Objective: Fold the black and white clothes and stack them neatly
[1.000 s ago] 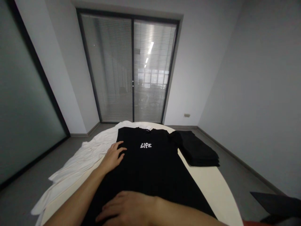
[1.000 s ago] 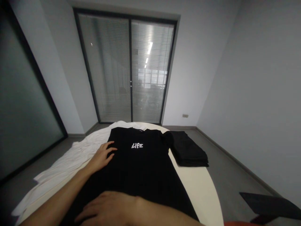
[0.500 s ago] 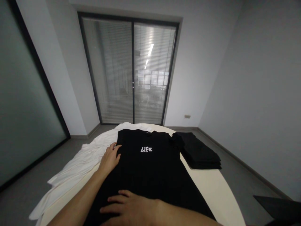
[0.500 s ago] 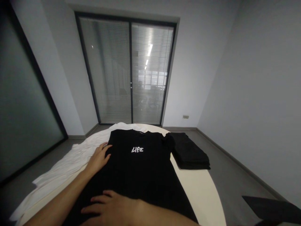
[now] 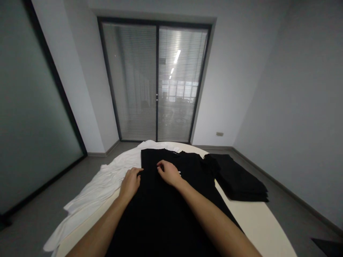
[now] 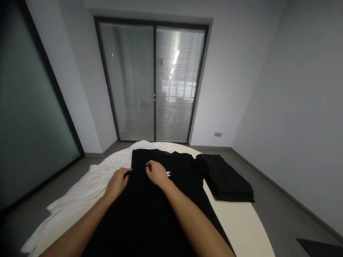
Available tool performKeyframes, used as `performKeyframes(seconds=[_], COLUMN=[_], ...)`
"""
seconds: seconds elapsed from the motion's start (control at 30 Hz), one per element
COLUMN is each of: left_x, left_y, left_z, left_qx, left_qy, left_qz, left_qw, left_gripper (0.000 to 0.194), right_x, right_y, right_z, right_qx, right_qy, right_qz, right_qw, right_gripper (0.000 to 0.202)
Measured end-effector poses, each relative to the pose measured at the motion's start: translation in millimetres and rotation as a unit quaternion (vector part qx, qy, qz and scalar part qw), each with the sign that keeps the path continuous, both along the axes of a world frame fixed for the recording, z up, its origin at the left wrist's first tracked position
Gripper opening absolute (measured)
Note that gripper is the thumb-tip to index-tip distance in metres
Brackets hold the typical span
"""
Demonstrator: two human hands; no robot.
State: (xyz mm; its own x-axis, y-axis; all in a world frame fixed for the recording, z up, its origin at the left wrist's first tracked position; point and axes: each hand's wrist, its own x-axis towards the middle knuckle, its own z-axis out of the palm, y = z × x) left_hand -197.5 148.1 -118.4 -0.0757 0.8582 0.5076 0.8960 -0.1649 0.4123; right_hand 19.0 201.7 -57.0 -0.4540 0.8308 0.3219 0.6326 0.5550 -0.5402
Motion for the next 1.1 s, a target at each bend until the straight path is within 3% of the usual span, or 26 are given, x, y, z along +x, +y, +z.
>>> performKeyframes(seconds=[0.17, 0.37, 0.43, 0.6, 0.9, 1.03, 1.1], left_x=[4.8, 7.6, 7.5, 5.4, -0.7, 0.2, 0.7], left_y=[-2.1, -3.4, -3.2, -1.0, 3.1, 0.8, -0.4], left_z=[8.0, 13.2, 14.2, 12.8, 5.3, 8.7, 10.9], left_qx=[0.008, -0.005, -0.013, -0.008, 0.023, 0.024, 0.024], left_qy=[0.02, 0.002, -0.001, -0.034, -0.138, -0.127, -0.114], left_qz=[-0.05, -0.072, -0.078, -0.076, -0.007, -0.01, -0.01], left_qw=[0.999, 0.997, 0.997, 0.997, 0.99, 0.991, 0.993], left_gripper=[0.042, 0.048, 0.048, 0.045, 0.055, 0.046, 0.04], right_x=[-25.2, -62.7, -71.6, -79.2, -82.3, -81.9, -80.7], right_y=[51.7, 86.7, 93.4, 106.6, 119.4, 120.8, 120.7], right_z=[-2.4, -5.7, -6.3, -3.1, 0.8, -1.5, -3.5], right_qx=[-0.026, -0.108, -0.126, -0.116, -0.112, -0.105, -0.089], right_qy=[0.057, 0.096, 0.093, 0.109, 0.165, 0.144, 0.139], right_qz=[-0.031, -0.016, -0.012, -0.017, -0.016, -0.01, -0.007], right_qw=[0.998, 0.989, 0.988, 0.987, 0.98, 0.984, 0.986], right_gripper=[0.036, 0.075, 0.072, 0.036, 0.036, 0.053, 0.05])
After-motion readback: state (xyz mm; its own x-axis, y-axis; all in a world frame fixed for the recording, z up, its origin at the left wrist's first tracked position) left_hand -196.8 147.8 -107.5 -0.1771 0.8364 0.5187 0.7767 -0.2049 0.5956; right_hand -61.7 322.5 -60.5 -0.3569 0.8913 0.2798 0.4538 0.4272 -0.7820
